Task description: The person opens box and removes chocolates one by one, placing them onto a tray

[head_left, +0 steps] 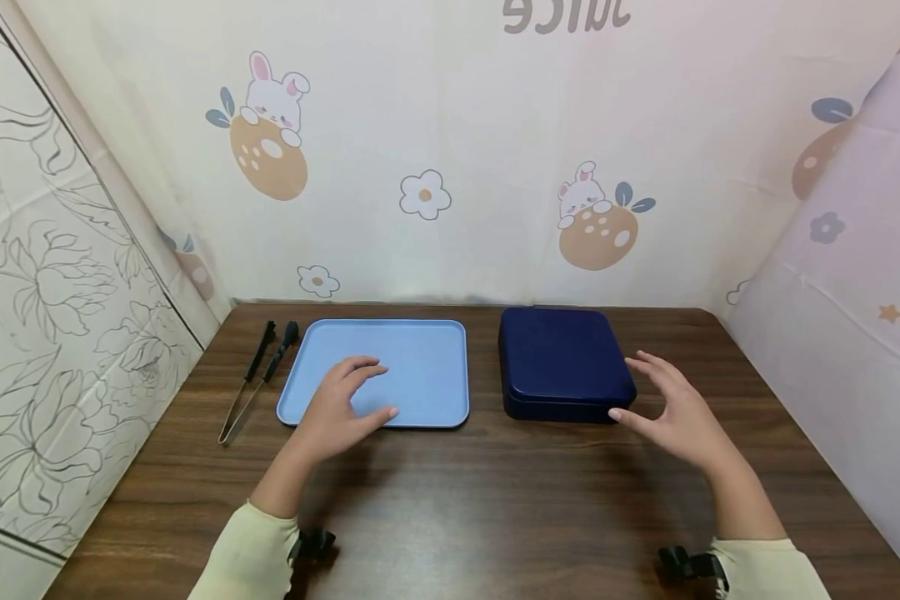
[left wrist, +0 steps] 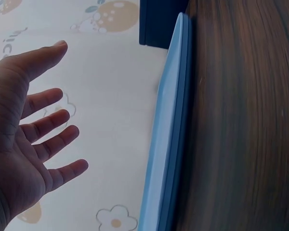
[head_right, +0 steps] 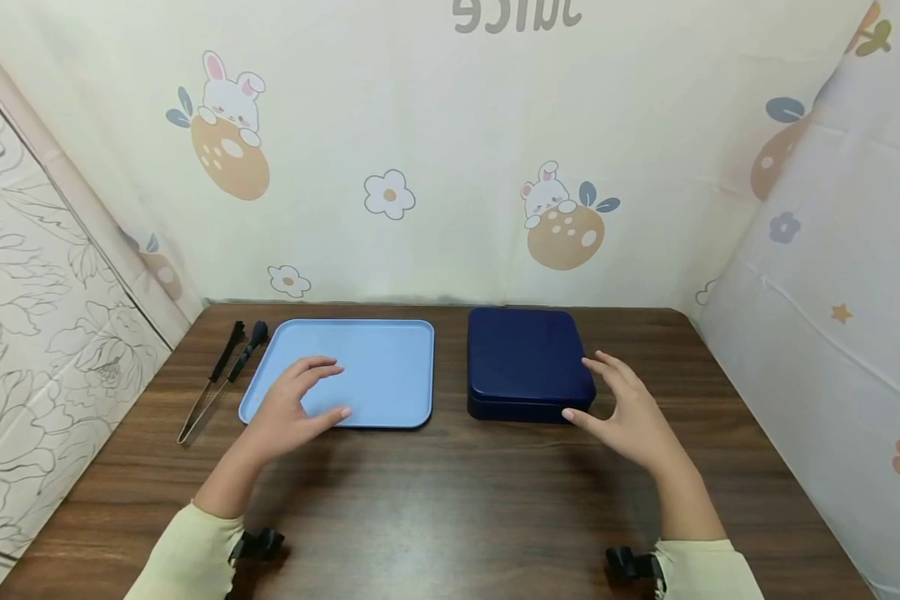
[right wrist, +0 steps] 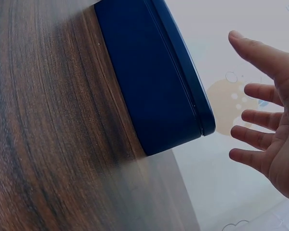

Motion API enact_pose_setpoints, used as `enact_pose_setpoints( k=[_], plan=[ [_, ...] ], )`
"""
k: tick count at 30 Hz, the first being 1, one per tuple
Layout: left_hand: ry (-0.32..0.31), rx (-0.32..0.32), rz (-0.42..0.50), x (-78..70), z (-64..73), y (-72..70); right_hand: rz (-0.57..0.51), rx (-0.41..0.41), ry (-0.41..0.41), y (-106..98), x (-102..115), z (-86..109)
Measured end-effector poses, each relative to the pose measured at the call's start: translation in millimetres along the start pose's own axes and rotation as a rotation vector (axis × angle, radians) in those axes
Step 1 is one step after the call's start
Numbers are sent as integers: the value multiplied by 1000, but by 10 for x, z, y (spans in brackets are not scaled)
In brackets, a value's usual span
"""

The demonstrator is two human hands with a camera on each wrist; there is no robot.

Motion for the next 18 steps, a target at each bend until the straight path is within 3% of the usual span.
enact_pose_setpoints(
  k=[9, 18],
  plan=[
    [-55, 45, 44, -63, -78, 181, -1, 20, 18, 24, -34, 3],
    [-37, 58, 92, -131, -187, 371, -4, 45, 25, 26, -69, 14]
  ],
)
Point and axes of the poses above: each hand's wrist, its own z-axis away from the middle knuckle, its own y-axis out of the palm, x = y × z, the point moved 3 cm from there along -z, towards the middle knuckle, and after that the axes turned 4 degrees about -y, right-handed, at the moved point
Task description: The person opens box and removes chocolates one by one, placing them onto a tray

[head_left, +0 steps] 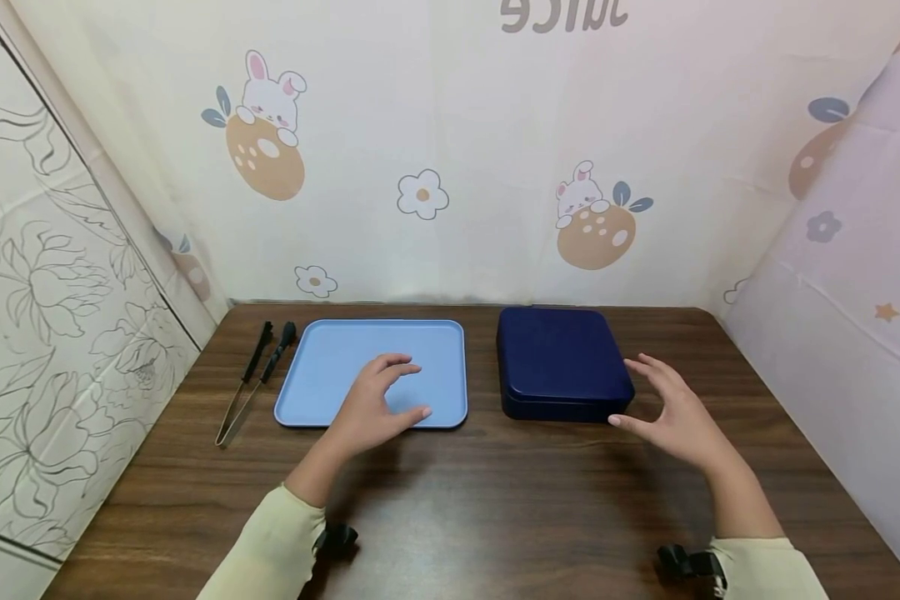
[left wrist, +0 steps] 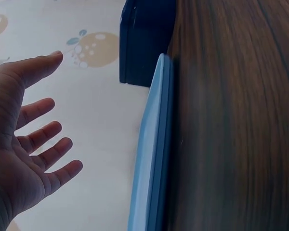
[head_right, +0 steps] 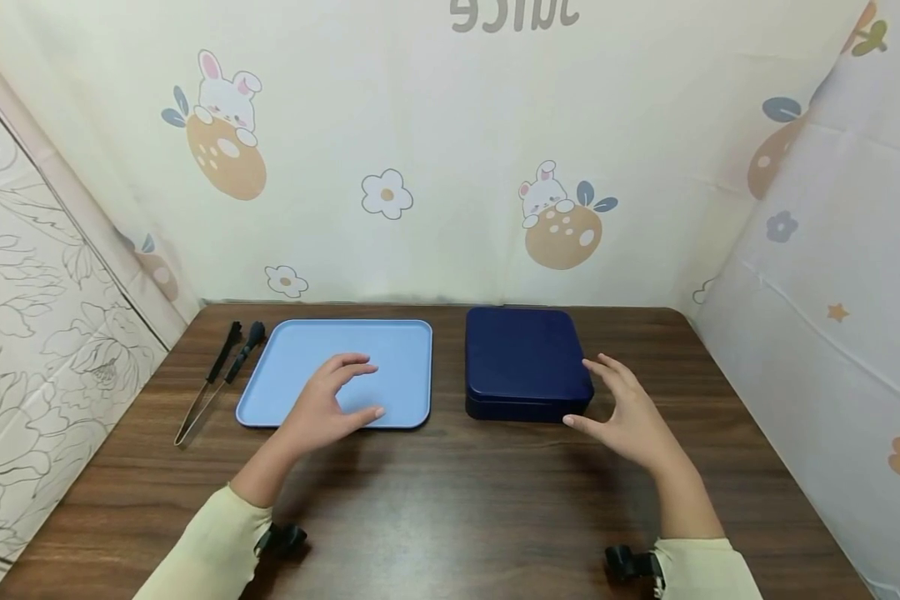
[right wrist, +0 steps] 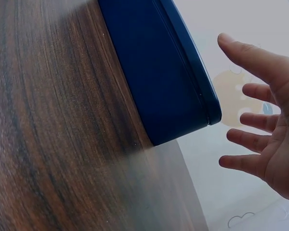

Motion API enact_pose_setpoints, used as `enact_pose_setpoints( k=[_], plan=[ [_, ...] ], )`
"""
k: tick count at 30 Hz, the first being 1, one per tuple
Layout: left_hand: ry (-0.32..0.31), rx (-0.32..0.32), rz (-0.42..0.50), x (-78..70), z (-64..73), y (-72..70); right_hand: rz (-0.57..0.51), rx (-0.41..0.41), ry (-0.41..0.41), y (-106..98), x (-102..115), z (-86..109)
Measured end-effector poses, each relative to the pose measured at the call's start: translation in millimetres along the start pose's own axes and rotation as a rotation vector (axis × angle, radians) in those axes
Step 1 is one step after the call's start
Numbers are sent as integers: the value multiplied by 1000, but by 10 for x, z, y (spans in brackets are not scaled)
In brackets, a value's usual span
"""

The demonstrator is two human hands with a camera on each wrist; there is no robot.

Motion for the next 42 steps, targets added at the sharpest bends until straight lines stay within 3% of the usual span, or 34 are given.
enact_pose_setpoints(
  k=[14, 25, 42],
  plan=[
    [-23, 67, 62, -174, -162, 343, -10, 14, 17, 33, -73, 14],
    [-119, 119, 193, -244, -280, 641, -33, 11, 14, 61, -143, 14],
    [-261, 176, 320, -281, -429, 1051, -28, 9, 24, 109, -179, 13]
  ],
)
Point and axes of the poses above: each hand's wrist, its own z-axis away from the middle knuckle, its own y-axis out of the palm, x = y × z, the point moved 3 cm from there along -z, towards the middle knuckle, and after that the axes turned 4 degrees about -y, right-handed, at the moved point
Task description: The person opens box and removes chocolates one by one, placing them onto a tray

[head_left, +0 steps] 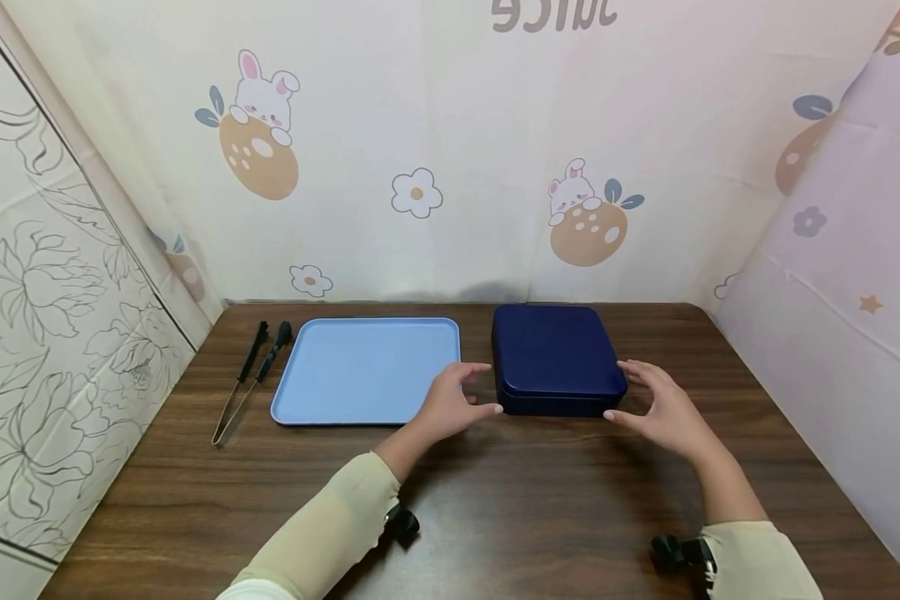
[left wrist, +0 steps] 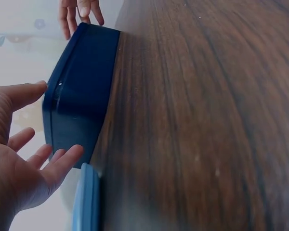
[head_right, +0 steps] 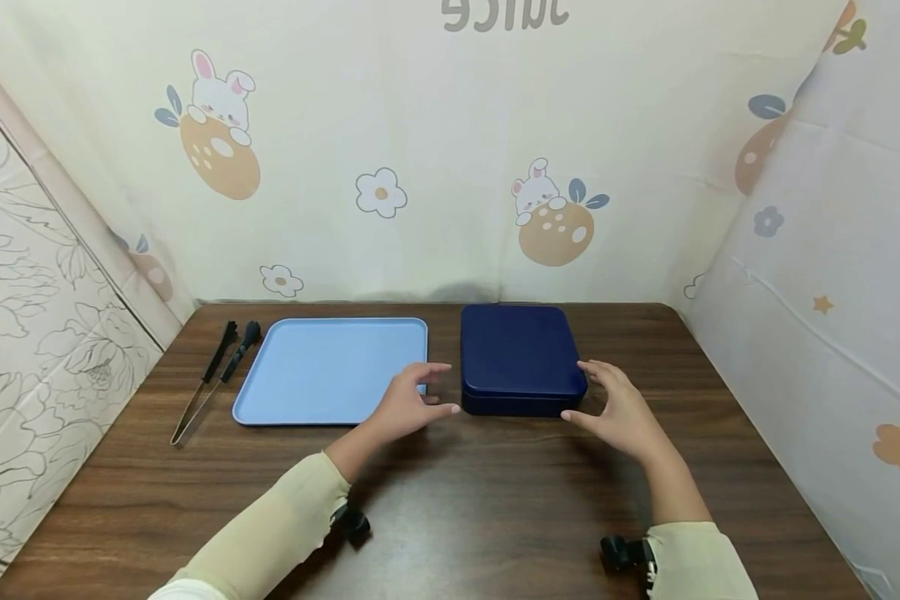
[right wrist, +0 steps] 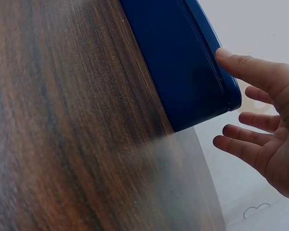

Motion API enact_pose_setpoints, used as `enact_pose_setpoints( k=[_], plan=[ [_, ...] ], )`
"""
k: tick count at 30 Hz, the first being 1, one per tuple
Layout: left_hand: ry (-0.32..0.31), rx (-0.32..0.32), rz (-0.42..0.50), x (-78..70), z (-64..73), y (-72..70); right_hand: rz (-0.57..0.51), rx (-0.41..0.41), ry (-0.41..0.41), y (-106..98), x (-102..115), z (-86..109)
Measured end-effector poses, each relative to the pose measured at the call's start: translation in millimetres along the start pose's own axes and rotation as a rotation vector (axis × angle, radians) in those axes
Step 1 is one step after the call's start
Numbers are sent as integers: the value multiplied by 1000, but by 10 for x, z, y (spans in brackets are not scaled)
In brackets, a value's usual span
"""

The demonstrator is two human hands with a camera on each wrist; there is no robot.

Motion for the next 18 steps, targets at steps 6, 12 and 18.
enact_pose_setpoints(
  k=[6, 12, 18],
  plan=[
    [-35, -11, 49, 50, -73, 98, -4, -6, 0, 19, -33, -4],
    [-53, -22, 13, 82, -140, 176, -44, 11, 55, 22, -59, -3],
    [-32, -9, 9, 82, -193, 260, -76, 14, 94, 23, -66, 2]
  ],
)
Point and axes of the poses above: each hand's wrist, its own z-axis away from the middle knuckle, its own y-axis out of the palm, x = y × z, the point moved 3 cm from there along -z, towards the middle knuckle, and after that the axes turned 4 degrees about -y, right-handed, at the moved point
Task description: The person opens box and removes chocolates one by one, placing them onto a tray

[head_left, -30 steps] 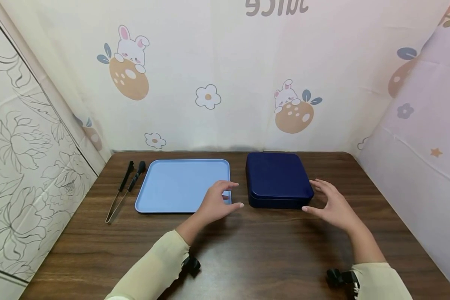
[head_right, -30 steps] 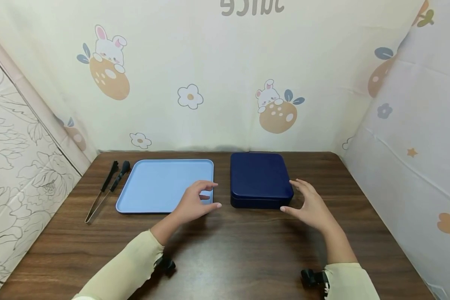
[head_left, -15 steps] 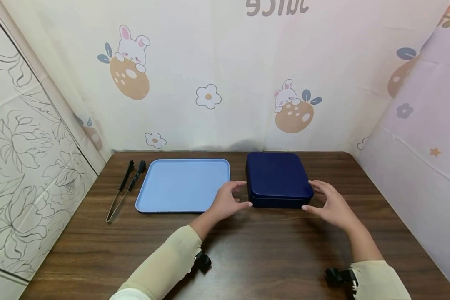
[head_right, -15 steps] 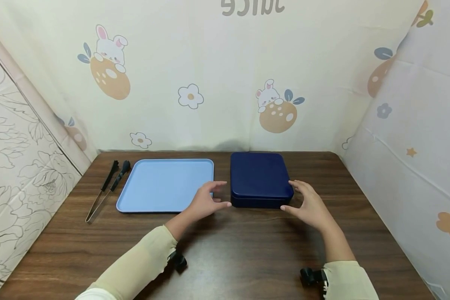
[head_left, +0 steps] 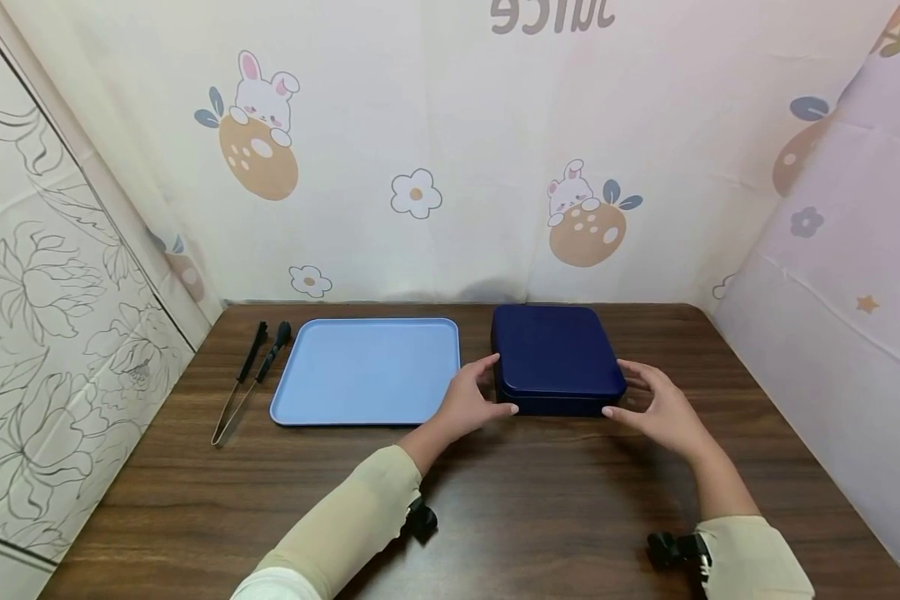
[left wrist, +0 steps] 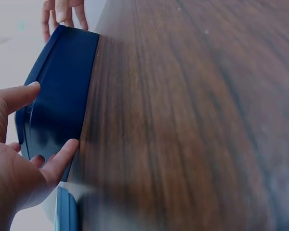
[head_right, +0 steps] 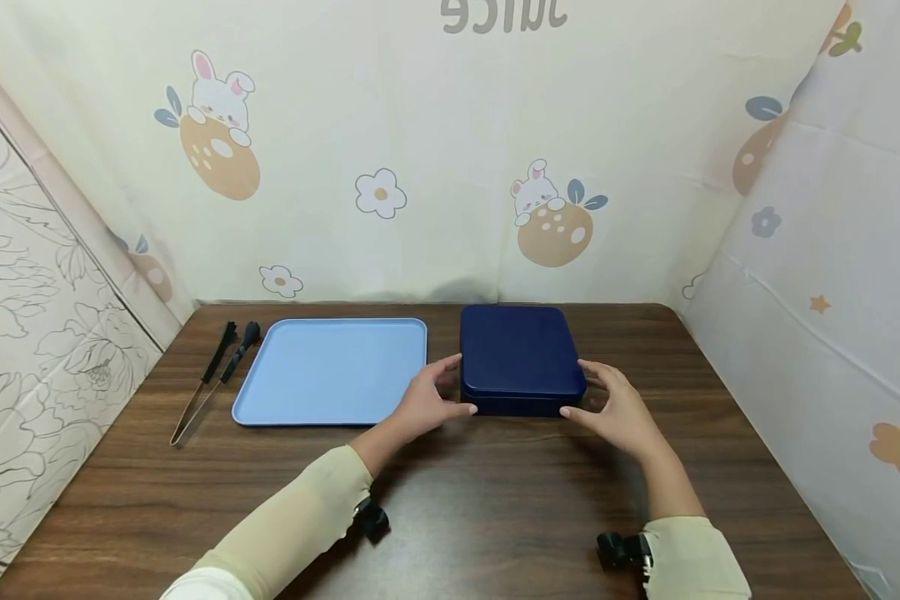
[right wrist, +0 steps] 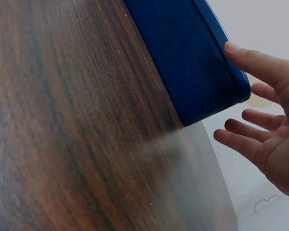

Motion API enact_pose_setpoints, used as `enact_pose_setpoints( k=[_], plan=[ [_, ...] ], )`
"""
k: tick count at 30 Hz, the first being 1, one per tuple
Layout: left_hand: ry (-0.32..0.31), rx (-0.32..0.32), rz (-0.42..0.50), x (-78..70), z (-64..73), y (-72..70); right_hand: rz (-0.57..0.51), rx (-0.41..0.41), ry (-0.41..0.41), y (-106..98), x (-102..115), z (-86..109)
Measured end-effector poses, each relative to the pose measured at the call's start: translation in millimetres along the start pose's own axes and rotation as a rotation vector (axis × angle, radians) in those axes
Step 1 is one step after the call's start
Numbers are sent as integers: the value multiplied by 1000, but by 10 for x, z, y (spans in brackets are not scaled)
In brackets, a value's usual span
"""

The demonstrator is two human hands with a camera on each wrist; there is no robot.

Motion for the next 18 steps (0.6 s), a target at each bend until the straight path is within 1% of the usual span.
enact_pose_setpoints(
  k=[4, 6, 9, 13, 15, 18],
  plan=[
    [-29, 20, 71, 11, -23, 57, 5, -33, -62, 3, 24, -26],
    [-44, 29, 94, 14, -33, 79, 35, -48, -102, -3, 53, -45],
    [-38, 32, 115, 19, -48, 92, 108, -58, -157, -9, 121, -78],
    [-12, 43, 96, 13, -72, 108, 193, -47, -215, -15, 217, -124],
    [-12, 47, 59, 7, -77, 117, 222, -33, -236, -11, 251, -147],
    [-24, 34, 27, 6, -84, 125, 250, -15, -263, -6, 288, -185]
  ],
)
Point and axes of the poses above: each hand's wrist, its own z-axis away from the middle knuckle, its own y-axis out of the palm, x = y × z, the point moved 3 cm from there along -z, towards the middle knuckle, and after that the axes turned 4 degrees about -y, right-handed, at the moved point
